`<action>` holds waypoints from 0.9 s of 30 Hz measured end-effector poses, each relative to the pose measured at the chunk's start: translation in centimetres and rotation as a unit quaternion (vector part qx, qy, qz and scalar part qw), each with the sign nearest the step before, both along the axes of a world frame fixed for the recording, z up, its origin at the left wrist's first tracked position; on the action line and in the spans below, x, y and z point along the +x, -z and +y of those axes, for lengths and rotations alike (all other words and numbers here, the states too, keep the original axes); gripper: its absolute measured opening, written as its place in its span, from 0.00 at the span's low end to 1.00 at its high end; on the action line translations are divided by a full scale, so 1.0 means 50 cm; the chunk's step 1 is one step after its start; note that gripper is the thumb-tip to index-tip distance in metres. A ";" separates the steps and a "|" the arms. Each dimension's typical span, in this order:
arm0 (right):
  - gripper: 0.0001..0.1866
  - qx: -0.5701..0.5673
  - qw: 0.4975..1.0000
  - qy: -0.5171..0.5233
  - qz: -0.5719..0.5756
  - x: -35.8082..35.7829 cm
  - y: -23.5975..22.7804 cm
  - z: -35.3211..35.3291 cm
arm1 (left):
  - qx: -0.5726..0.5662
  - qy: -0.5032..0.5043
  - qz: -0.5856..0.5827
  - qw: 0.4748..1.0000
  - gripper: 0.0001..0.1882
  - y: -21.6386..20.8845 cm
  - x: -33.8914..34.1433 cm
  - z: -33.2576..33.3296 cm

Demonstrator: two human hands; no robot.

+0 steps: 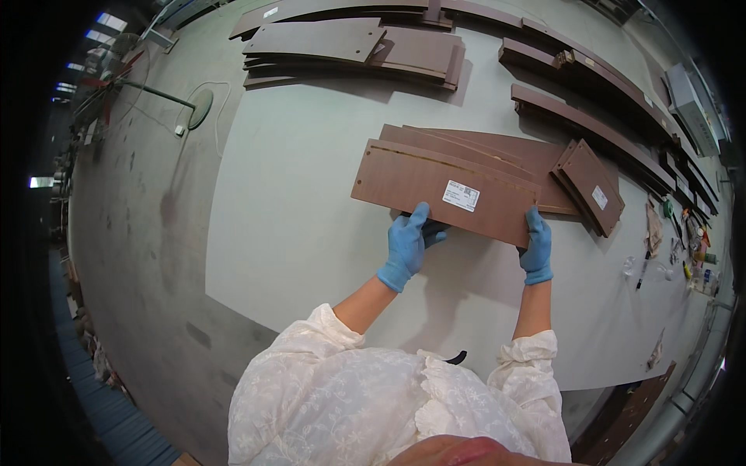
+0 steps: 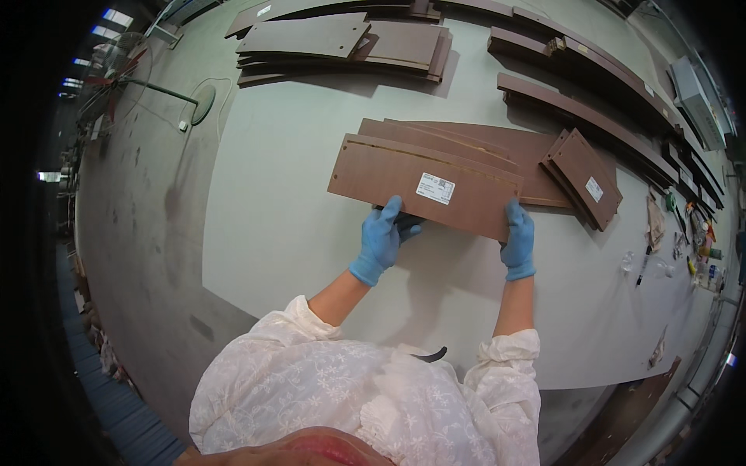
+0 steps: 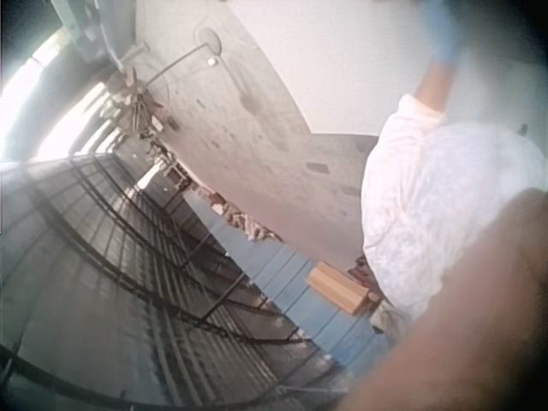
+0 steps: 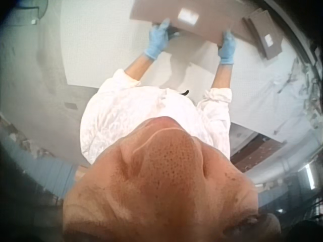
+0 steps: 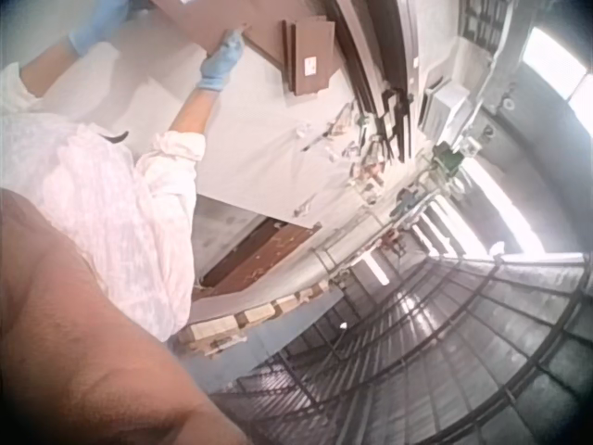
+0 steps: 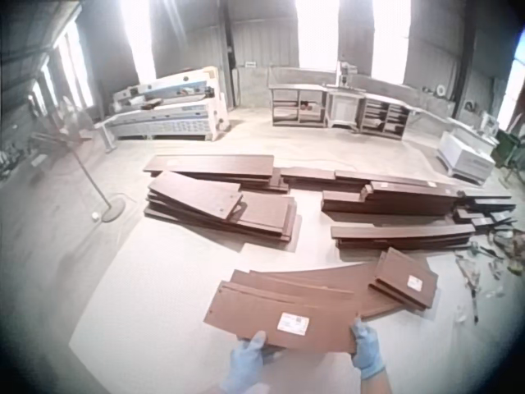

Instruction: The person picks up small brown wooden panels from a table and places them onto a larger flat surface, aligning them in rows. The person repeatedly picks up panels, positions them, and adjusts their placement to form a neat arrangement.

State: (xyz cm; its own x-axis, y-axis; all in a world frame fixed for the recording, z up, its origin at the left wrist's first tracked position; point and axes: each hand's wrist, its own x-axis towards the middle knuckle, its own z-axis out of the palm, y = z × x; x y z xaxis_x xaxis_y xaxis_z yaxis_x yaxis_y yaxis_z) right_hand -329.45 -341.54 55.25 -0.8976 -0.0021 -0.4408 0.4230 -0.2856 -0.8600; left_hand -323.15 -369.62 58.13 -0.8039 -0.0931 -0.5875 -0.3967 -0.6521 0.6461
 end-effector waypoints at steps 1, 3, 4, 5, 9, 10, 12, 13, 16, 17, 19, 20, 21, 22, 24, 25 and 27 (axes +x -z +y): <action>0.21 0.003 1.000 -0.006 0.007 -0.005 0.002 0.003 | 0.025 -0.010 0.013 1.000 0.24 0.005 -0.002 0.002; 0.21 0.000 1.000 0.001 0.018 -0.006 0.016 0.012 | 0.077 -0.020 0.037 0.996 0.21 0.024 -0.003 0.004; 0.20 -0.021 0.999 -0.008 0.049 -0.003 0.025 0.018 | 0.103 -0.023 0.047 0.993 0.19 0.036 -0.001 0.001; 0.20 -0.017 0.998 -0.016 0.055 0.000 0.040 0.016 | 0.141 -0.021 0.073 0.987 0.17 0.050 0.001 -0.002; 0.22 0.040 0.996 -0.019 0.083 0.032 0.081 0.008 | 0.235 0.039 0.099 0.966 0.16 0.100 -0.006 -0.036; 0.23 0.019 0.999 -0.016 0.030 0.036 0.081 0.002 | 0.208 0.049 0.088 0.973 0.17 0.104 -0.010 -0.049; 0.26 -0.036 0.998 -0.010 0.052 0.055 0.061 -0.014 | 0.227 0.083 0.131 0.962 0.17 0.105 -0.013 -0.066; 0.28 -0.069 0.997 0.010 0.020 0.057 0.046 -0.028 | 0.214 0.113 0.141 0.960 0.17 0.102 -0.017 -0.074; 0.28 -0.016 0.997 0.066 0.032 0.090 -0.012 -0.041 | 0.190 0.139 0.147 0.961 0.16 0.092 -0.029 -0.097; 0.28 -0.015 0.998 0.065 0.016 0.101 -0.028 -0.044 | 0.162 0.136 0.136 0.968 0.16 0.088 -0.029 -0.102; 0.28 -0.025 0.994 0.092 0.054 0.130 -0.058 -0.052 | 0.141 0.145 0.140 0.969 0.16 0.077 -0.031 -0.102; 0.27 0.008 0.995 0.100 0.028 0.145 -0.073 -0.046 | 0.133 0.152 0.155 0.967 0.16 0.069 -0.033 -0.096; 0.26 0.031 0.994 0.100 0.028 0.177 -0.078 -0.034 | 0.176 0.203 0.162 0.950 0.15 0.061 -0.023 -0.089; 0.26 0.053 0.993 0.100 0.027 0.194 -0.088 -0.025 | 0.173 0.201 0.152 0.952 0.14 0.051 -0.019 -0.077; 0.25 0.058 0.992 0.111 0.011 0.230 -0.100 0.003 | 0.188 0.238 0.190 0.934 0.13 0.030 -0.004 -0.046; 0.24 0.067 0.991 0.112 -0.002 0.247 -0.103 0.025 | 0.175 0.230 0.148 0.946 0.13 0.021 0.006 -0.024; 0.24 0.051 0.990 0.129 0.001 0.287 -0.110 0.072 | 0.172 0.238 0.133 0.947 0.12 0.005 0.029 0.022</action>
State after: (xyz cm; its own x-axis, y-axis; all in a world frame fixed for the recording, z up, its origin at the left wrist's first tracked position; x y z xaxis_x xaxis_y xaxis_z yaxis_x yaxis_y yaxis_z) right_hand -315.08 -337.93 60.74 -0.8632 0.2707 -0.4261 0.3465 -0.2961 -0.8901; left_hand -321.71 -368.50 57.91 -0.8303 0.4773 -0.2879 -0.5516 -0.6295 0.5473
